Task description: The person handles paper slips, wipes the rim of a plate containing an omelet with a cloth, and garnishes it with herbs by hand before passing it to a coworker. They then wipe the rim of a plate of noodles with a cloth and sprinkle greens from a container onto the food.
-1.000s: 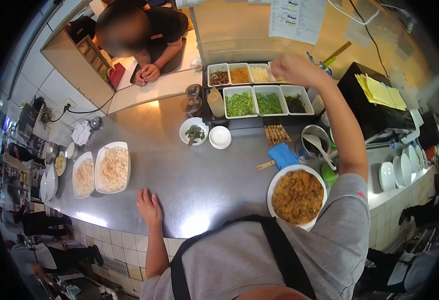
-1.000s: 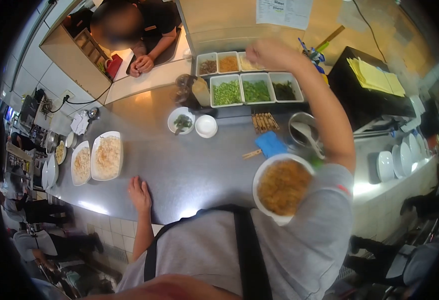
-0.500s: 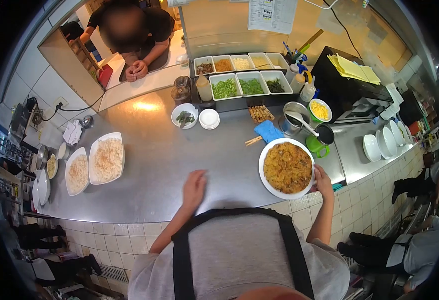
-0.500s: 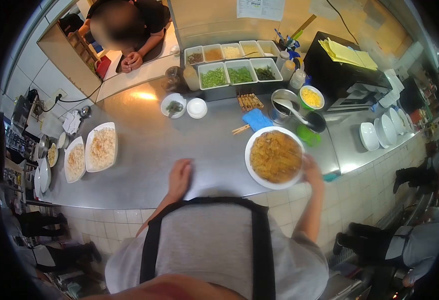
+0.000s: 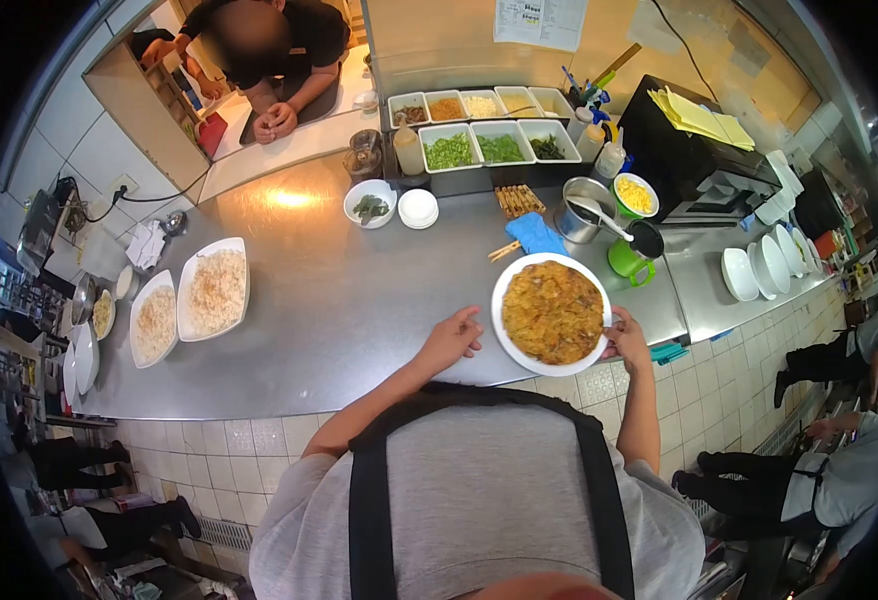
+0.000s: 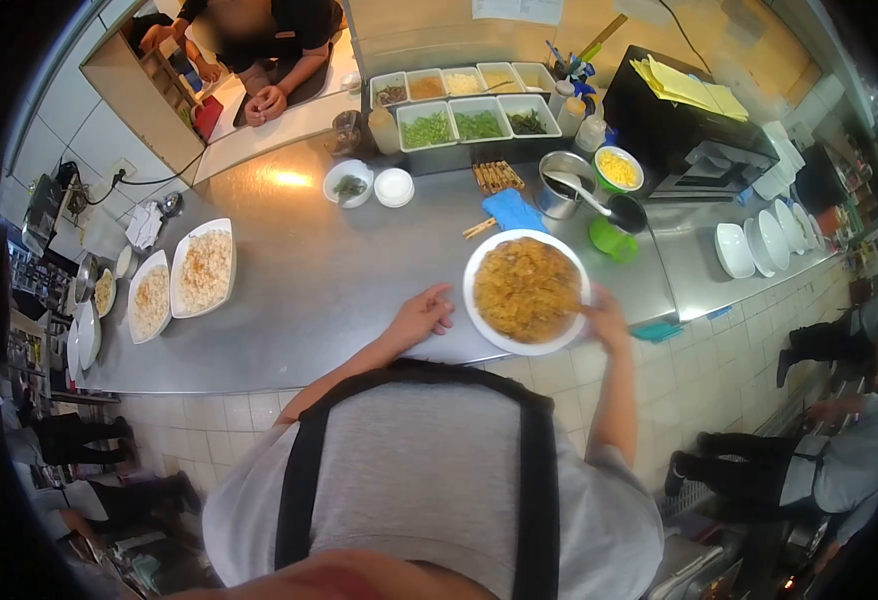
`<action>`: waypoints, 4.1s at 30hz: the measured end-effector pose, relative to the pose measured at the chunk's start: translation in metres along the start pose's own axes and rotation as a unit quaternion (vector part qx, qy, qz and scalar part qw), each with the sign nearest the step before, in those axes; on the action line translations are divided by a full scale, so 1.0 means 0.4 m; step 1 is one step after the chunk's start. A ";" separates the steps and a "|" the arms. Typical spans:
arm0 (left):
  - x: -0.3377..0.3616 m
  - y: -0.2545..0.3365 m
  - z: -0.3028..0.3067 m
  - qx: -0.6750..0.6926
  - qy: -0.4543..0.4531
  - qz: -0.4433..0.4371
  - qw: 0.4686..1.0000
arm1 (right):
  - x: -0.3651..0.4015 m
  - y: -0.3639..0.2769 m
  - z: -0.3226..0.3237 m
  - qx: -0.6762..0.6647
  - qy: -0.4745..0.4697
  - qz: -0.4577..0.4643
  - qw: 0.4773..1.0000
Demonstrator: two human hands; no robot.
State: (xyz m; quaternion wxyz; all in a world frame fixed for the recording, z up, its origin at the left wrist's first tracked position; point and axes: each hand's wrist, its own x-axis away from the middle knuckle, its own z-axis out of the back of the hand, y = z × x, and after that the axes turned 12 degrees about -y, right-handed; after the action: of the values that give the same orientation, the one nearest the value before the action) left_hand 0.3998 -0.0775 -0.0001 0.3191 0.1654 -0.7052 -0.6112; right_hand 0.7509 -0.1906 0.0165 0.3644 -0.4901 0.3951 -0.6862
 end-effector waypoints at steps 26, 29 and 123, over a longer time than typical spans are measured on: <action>0.148 -0.011 0.170 0.081 0.241 0.038 0.966 | -0.327 -0.172 -0.230 0.452 0.098 0.198 0.864; 0.139 -0.004 0.213 0.058 0.210 0.056 0.974 | -0.278 -0.227 -0.243 0.509 0.070 0.110 0.851; 0.233 -0.035 0.111 0.088 0.351 -0.013 0.932 | -0.599 -0.607 -0.255 0.608 0.086 0.209 0.761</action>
State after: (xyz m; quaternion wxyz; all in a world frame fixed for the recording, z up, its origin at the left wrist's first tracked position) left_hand 0.2994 -0.1048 0.0073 0.5227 0.4060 -0.5967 -0.4537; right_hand 0.6865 0.1435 0.1216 0.6849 -0.0094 0.0174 -0.7284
